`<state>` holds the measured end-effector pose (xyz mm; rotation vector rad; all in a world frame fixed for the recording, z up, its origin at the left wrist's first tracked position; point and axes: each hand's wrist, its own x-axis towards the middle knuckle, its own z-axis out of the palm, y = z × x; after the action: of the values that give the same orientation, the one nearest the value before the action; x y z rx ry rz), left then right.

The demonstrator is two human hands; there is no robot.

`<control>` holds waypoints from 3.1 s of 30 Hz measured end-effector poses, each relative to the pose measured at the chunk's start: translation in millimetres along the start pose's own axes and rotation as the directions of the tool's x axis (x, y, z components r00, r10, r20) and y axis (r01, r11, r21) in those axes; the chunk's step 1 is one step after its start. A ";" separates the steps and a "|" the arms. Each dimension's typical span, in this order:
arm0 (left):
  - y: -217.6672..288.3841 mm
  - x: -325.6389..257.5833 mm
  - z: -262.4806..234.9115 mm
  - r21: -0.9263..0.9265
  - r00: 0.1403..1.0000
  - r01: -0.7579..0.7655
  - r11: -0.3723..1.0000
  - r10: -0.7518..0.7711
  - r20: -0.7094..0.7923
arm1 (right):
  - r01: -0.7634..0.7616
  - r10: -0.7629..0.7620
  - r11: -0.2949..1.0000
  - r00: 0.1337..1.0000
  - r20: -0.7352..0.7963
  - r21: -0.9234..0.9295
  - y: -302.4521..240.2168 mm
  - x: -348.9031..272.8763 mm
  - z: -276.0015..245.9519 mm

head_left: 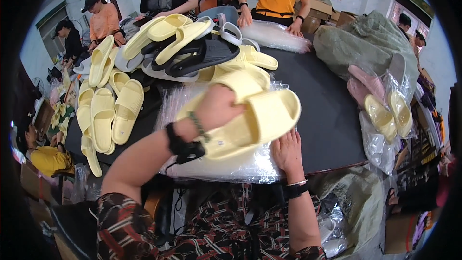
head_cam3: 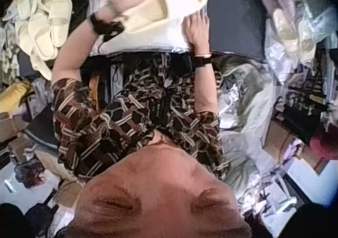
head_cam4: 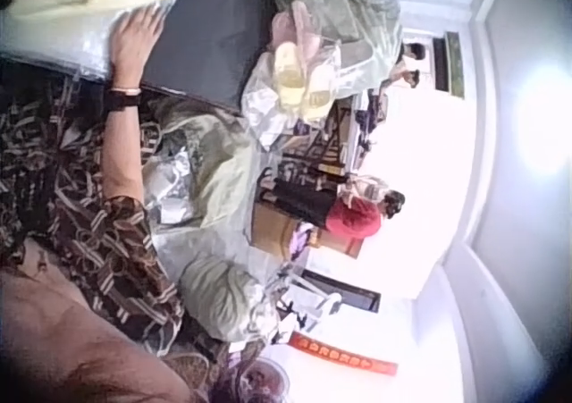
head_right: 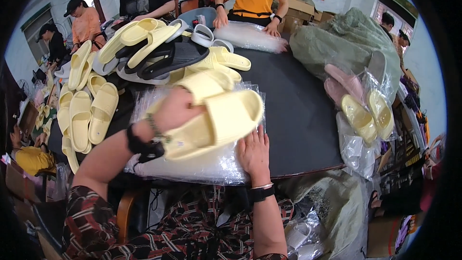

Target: Packing yellow and white slides into plastic bags and placing them in a large sack.

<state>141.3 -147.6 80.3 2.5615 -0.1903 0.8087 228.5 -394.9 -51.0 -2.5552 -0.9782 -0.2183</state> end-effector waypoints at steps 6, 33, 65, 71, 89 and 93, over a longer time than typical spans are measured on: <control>-31.3 7.3 106.7 0.301 0.947 0.226 0.927 -0.282 0.158 | 0.028 -0.027 0.999 0.999 -0.026 0.036 -10.6 -2.9 -8.2; -159.5 -168.7 -62.1 0.303 0.747 0.661 0.686 -0.638 -0.187 | -0.028 0.028 1.000 0.999 -0.017 -0.006 -1.3 -5.6 -3.1; -67.0 -141.7 1.7 0.182 0.942 0.333 0.925 -0.335 -0.019 | -0.003 0.006 0.998 0.999 0.047 -0.061 8.5 -6.2 3.0; -66.2 -145.1 4.2 0.161 0.911 0.411 0.897 -0.413 -0.026 | 0.046 -0.041 0.996 0.997 0.067 -0.083 15.5 -2.3 7.7; -49.4 -149.1 -5.5 0.088 0.882 0.442 0.893 -0.415 -0.224 | 0.086 -0.081 0.992 0.995 0.059 -0.090 28.6 -2.1 11.6; -53.7 -151.2 0.7 0.181 0.907 0.407 0.895 -0.374 -0.193 | 0.044 -0.038 0.993 0.997 0.062 -0.111 22.1 -4.6 6.8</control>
<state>31.7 -100.4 -26.9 2.5895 0.4776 0.8988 239.9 -409.8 -65.2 -2.6590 -1.0696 -0.2155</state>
